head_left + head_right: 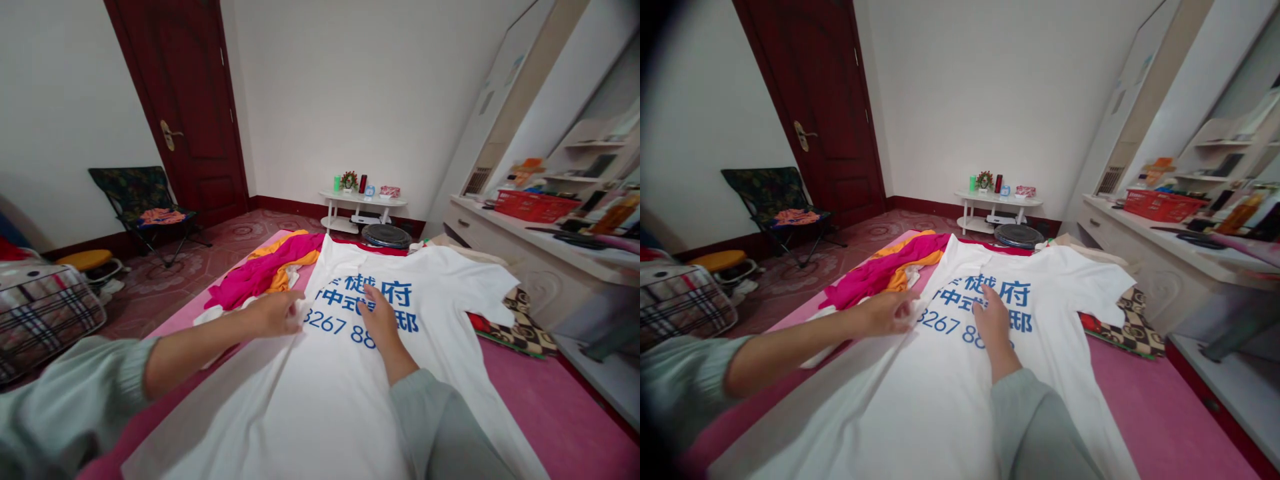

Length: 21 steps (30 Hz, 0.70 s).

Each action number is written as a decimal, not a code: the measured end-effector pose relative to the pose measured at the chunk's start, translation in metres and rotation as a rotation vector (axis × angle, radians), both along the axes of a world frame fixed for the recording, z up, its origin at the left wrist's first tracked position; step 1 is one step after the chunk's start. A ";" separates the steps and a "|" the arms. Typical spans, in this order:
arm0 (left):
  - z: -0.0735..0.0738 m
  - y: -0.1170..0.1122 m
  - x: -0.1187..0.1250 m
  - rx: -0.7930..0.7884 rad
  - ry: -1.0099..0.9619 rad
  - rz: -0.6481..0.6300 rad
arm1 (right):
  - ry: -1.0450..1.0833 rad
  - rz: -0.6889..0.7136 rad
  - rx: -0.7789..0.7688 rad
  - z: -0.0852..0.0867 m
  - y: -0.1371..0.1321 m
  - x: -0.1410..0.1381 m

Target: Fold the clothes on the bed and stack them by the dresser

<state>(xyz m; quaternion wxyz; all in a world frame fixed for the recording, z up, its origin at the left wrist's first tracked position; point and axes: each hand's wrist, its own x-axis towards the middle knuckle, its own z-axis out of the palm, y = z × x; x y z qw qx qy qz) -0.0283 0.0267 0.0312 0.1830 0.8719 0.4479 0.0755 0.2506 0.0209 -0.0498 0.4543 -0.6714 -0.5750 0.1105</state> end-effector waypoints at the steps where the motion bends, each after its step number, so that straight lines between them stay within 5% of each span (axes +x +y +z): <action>1: 0.001 -0.015 -0.019 -0.069 0.033 0.022 | 0.072 0.019 0.030 -0.001 0.002 -0.001; 4: -0.002 -0.057 -0.064 -0.204 0.070 0.112 | 0.345 0.068 0.013 0.000 0.015 -0.005; 9: -0.011 -0.098 -0.101 0.025 0.032 0.333 | 0.875 0.063 -0.128 0.016 0.048 -0.016; 15: -0.012 -0.104 -0.111 -0.067 0.157 0.465 | 1.050 0.134 -0.099 0.022 0.080 -0.024; 21: -0.011 -0.100 -0.116 -0.165 0.181 0.361 | 1.185 0.196 0.023 0.010 0.089 -0.021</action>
